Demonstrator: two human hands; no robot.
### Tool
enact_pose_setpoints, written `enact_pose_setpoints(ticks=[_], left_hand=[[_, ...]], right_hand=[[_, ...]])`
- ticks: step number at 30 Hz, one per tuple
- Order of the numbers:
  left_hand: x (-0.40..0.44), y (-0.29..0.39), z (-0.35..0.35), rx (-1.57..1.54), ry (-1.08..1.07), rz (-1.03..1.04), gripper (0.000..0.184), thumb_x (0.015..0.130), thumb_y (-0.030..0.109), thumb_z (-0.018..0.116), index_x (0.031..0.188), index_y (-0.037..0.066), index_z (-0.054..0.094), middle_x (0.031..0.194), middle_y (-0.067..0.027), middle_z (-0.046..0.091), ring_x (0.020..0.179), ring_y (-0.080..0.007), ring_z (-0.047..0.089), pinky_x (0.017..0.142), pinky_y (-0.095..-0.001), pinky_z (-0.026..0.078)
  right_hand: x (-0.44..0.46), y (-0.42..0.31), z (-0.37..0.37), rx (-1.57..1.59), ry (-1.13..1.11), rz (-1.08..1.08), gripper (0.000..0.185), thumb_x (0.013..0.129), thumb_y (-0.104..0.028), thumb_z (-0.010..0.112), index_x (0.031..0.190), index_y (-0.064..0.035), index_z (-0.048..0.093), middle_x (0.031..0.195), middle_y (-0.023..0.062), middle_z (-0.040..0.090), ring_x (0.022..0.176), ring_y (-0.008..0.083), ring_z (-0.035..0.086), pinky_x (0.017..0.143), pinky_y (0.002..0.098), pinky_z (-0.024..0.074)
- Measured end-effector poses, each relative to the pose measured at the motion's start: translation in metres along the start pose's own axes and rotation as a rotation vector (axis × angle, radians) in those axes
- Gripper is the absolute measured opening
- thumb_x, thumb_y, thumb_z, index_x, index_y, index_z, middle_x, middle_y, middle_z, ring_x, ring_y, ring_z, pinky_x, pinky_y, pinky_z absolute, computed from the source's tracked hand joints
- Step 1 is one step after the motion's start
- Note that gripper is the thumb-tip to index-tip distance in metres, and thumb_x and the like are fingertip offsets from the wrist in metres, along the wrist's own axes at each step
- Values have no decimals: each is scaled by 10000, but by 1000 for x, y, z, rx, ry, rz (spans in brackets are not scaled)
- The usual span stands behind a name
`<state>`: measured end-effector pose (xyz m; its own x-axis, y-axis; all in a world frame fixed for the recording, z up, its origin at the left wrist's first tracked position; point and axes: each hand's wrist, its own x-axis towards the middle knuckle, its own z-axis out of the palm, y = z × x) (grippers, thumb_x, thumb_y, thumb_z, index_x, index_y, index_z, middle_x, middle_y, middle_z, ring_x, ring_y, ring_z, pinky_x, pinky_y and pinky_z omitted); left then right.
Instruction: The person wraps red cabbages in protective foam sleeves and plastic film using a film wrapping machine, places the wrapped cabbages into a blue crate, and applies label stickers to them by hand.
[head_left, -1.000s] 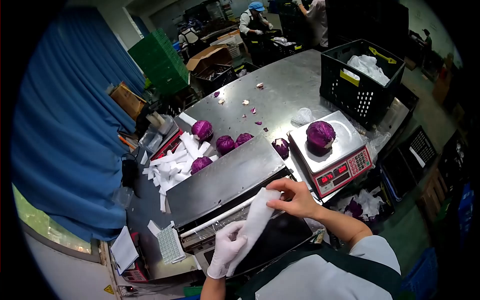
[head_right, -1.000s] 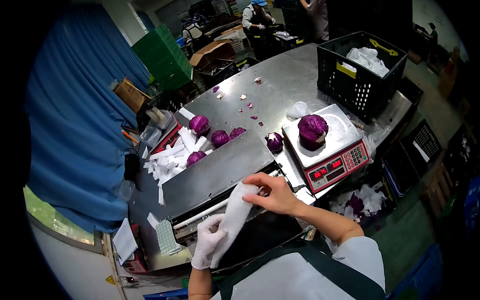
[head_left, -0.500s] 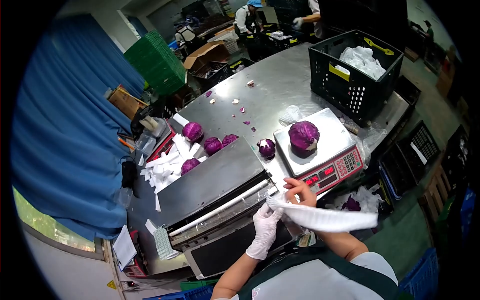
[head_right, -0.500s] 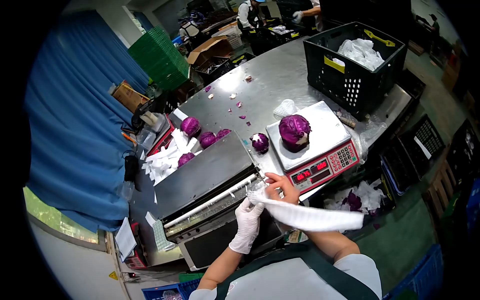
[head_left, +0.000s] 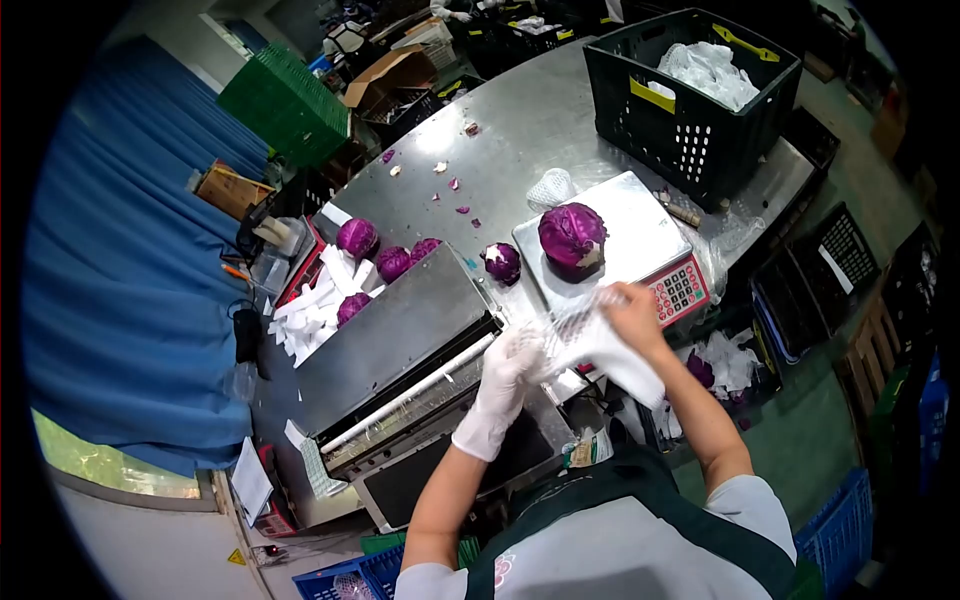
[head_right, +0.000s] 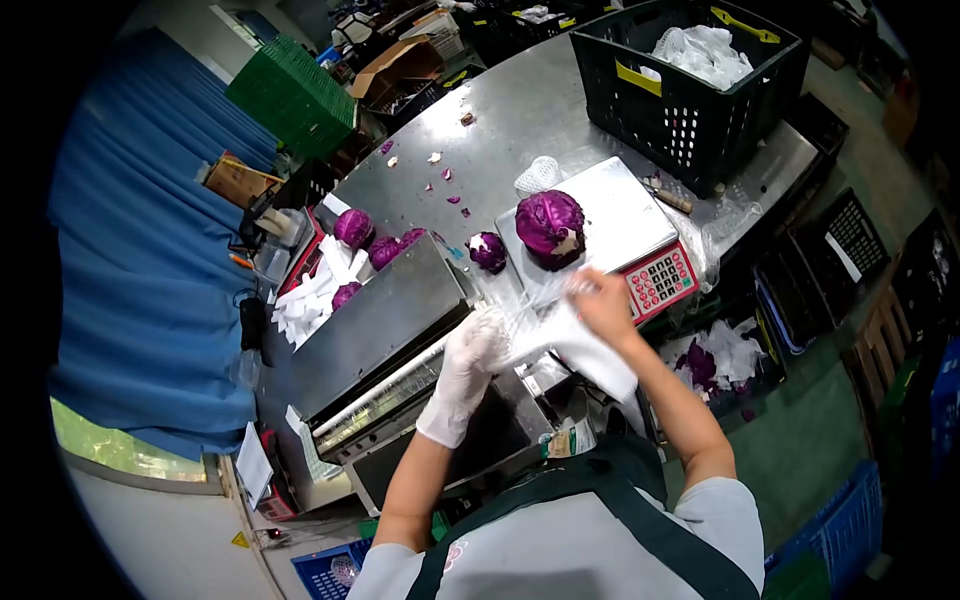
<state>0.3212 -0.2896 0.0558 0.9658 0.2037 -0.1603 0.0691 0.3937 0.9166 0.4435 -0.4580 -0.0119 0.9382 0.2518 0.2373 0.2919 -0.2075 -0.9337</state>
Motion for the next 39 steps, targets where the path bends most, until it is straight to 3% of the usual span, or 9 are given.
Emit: enact_pose_setpoints(ticks=[7, 12, 16, 17, 21, 25, 29, 34, 39], left_hand=[[145, 1, -5, 645, 423, 399, 179, 751, 162, 645, 866, 32, 603, 727, -69, 614, 638, -164, 577, 588, -292, 466], [225, -5, -23, 1261, 476, 31, 350, 834, 337, 460, 986, 72, 630, 972, -182, 628, 946, -336, 590, 822, -404, 453], [316, -151, -124, 1769, 41, 890, 288, 840, 244, 440, 868, 14, 611, 835, -204, 616, 759, -361, 588, 738, -421, 474], [234, -75, -51, 1408, 242, 364, 273, 843, 231, 457, 835, 5, 610, 814, -185, 625, 704, -345, 585, 703, -390, 478], [121, -10, -6, 671, 328, 136, 403, 876, 368, 495, 893, -13, 621, 759, -135, 627, 710, -202, 613, 670, -315, 481], [23, 11, -28, 468, 234, 891, 471, 902, 383, 484, 993, -68, 586, 901, -118, 630, 805, -202, 618, 789, -294, 488], [-55, -4, -60, -339, 120, 215, 774, 837, 639, 337, 1264, -4, 398, 1196, -184, 500, 1078, -297, 511, 938, -451, 430], [-125, -14, -99, -914, -63, 89, 780, 851, 622, 294, 1341, 15, 291, 1314, -172, 411, 1173, -327, 428, 996, -450, 357], [-152, -83, -185, -985, 142, 82, 594, 911, 436, 371, 1295, -16, 332, 1259, -171, 452, 1133, -289, 474, 965, -399, 411]], right_hand=[[86, 24, -23, 811, 294, 478, 151, 828, -42, 506, 974, -13, 531, 723, 50, 530, 515, 79, 460, 384, 213, 350], [114, 54, 9, 576, 2, 597, 283, 909, -290, 418, 1040, -52, 500, 843, 25, 536, 468, 62, 373, 352, 208, 274], [97, 77, 29, 725, -48, 577, 412, 909, -318, 384, 1141, 12, 470, 1027, 79, 546, 707, 144, 509, 551, 293, 421], [89, 79, 30, 854, -14, 530, 427, 908, -314, 383, 1161, 20, 463, 1066, 98, 546, 826, 167, 540, 643, 312, 456], [27, 52, 23, 733, 12, 359, 583, 930, -419, 341, 1343, -14, 264, 1230, 121, 483, 1132, 205, 477, 958, 340, 394], [-24, -72, 16, 870, -373, 29, 787, 885, -611, 236, 1292, 54, 348, 1249, 202, 468, 1069, 268, 526, 911, 341, 424], [-46, -124, 44, 388, -502, -471, 719, 905, -564, 254, 1174, 51, 511, 1021, 219, 614, 822, 294, 648, 745, 317, 505], [-69, -157, 102, 278, -592, -291, 429, 933, -299, 374, 1035, 46, 606, 848, 168, 662, 753, 230, 647, 699, 285, 488], [-81, -168, 167, 776, -634, 521, 317, 934, -233, 455, 737, -5, 552, 573, 17, 523, 515, 66, 492, 468, 202, 374]])
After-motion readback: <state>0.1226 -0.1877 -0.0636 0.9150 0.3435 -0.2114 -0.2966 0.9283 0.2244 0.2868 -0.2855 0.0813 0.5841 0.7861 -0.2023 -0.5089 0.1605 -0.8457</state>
